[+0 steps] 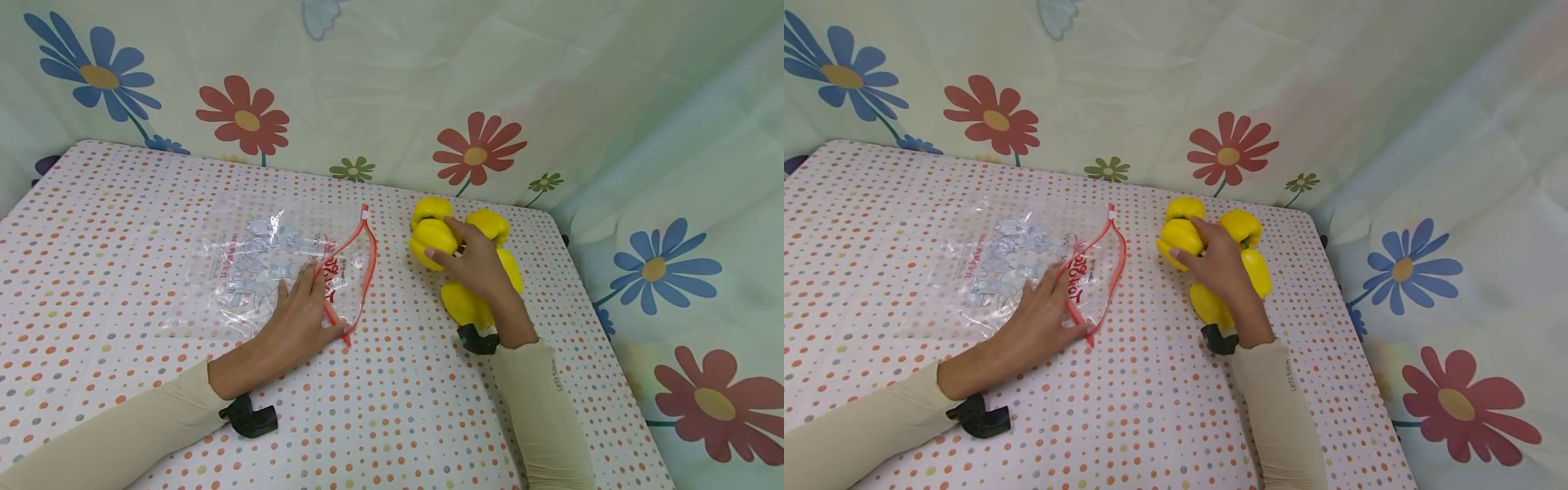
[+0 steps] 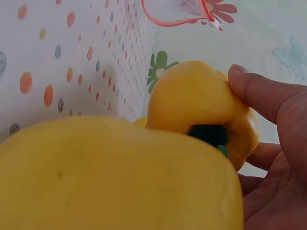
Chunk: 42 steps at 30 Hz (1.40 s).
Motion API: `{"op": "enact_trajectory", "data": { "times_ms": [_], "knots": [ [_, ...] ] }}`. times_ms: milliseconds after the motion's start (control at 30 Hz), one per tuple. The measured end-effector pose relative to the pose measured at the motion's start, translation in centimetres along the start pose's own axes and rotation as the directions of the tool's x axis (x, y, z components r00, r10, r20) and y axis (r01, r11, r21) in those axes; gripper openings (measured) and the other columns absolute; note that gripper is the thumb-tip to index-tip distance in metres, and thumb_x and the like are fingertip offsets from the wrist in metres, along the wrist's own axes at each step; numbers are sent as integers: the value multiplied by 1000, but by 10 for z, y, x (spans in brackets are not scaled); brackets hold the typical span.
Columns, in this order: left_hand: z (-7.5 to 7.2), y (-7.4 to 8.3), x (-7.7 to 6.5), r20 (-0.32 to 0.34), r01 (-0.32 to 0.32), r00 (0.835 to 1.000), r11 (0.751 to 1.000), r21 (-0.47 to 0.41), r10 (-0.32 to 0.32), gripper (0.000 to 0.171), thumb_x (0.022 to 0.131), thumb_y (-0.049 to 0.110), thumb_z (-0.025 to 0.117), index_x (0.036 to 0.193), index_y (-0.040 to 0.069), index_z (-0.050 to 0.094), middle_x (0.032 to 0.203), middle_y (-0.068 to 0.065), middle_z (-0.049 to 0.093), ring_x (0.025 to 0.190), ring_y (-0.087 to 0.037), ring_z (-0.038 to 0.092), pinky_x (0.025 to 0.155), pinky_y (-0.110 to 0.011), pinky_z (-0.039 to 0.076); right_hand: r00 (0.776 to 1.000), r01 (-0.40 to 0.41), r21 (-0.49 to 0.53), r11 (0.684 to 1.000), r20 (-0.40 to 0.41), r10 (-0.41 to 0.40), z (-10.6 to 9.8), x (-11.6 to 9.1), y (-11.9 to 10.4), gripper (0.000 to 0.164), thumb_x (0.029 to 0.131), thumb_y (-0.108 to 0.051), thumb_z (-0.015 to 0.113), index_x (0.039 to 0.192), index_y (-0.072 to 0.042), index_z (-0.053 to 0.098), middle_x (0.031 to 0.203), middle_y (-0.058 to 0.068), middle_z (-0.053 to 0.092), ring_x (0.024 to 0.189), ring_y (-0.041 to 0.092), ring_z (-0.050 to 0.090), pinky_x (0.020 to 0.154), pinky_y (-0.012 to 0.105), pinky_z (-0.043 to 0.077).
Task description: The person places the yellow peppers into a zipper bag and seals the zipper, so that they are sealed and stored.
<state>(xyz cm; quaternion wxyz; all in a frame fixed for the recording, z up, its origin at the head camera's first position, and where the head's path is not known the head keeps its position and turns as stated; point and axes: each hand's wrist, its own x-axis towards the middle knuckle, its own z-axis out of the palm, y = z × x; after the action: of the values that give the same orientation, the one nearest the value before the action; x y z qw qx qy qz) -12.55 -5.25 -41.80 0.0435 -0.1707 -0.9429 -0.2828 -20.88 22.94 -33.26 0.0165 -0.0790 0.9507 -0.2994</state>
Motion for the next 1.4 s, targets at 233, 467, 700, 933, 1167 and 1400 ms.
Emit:
{"op": "enact_trajectory", "data": {
  "times_ms": [233, 467, 700, 933, 1167, 1400],
  "knots": [
    [-1, 0, 0, 12, 5, 1000, 1000, -1, -5, 104, 79, 43, 80, 143, -18, 26, 154, -31, 18, 143, -42, 14, 104, -71, 15, 999, 35, 36, 999, 22, -35, 6, -1, -7, 75, 90, -36, 71, 152, -16, 35, 136, 10, 47, 113, 29, 50, 96, 45, 45],
    [-2, 0, 0, 25, 2, 1000, 1000, 7, -2, 103, 80, 43, 79, 143, -17, 26, 153, -31, 20, 143, -41, 15, 105, -70, 15, 993, 113, 81, 990, 20, -115, 13, 0, -10, 72, 89, -30, 73, 150, -11, 39, 137, 11, 47, 113, 27, 51, 97, 44, 46],
    [-3, -1, 0, 45, 14, 999, 1000, 13, -14, 102, 79, 44, 79, 143, -17, 27, 153, -32, 20, 143, -41, 17, 106, -69, 14, 992, 112, 112, 987, 52, -118, 22, 3, -18, 72, 89, -30, 72, 150, -12, 38, 146, 9, 43, 119, 25, 50, 99, 42, 44],
    [-2, 0, 1, 51, 18, 999, 1000, 9, -19, 103, 80, 44, 79, 144, -17, 26, 153, -32, 19, 142, -41, 17, 105, -70, 14, 984, 117, 178, 977, 110, -137, 31, 6, -19, 71, 90, -29, 72, 150, -12, 39, 147, 6, 43, 122, 23, 49, 101, 40, 43],
    [-2, 0, 1, 42, 17, 999, 1000, -7, -17, 104, 79, 44, 79, 145, -15, 25, 154, -30, 17, 143, -40, 16, 106, -69, 13, 967, 155, 246, 957, 162, -199, 36, 8, -19, 68, 89, -26, 73, 148, -10, 41, 143, 6, 47, 115, 23, 53, 97, 37, 46],
    [-2, -1, 1, 34, 8, 999, 1000, -9, -8, 104, 79, 44, 80, 145, -15, 25, 155, -29, 14, 143, -39, 15, 106, -69, 13, 950, 178, 287, 941, 200, -240, 42, 10, -22, 69, 89, -25, 73, 148, -12, 42, 145, 5, 45, 115, 22, 53, 97, 38, 46]
  ]
}}
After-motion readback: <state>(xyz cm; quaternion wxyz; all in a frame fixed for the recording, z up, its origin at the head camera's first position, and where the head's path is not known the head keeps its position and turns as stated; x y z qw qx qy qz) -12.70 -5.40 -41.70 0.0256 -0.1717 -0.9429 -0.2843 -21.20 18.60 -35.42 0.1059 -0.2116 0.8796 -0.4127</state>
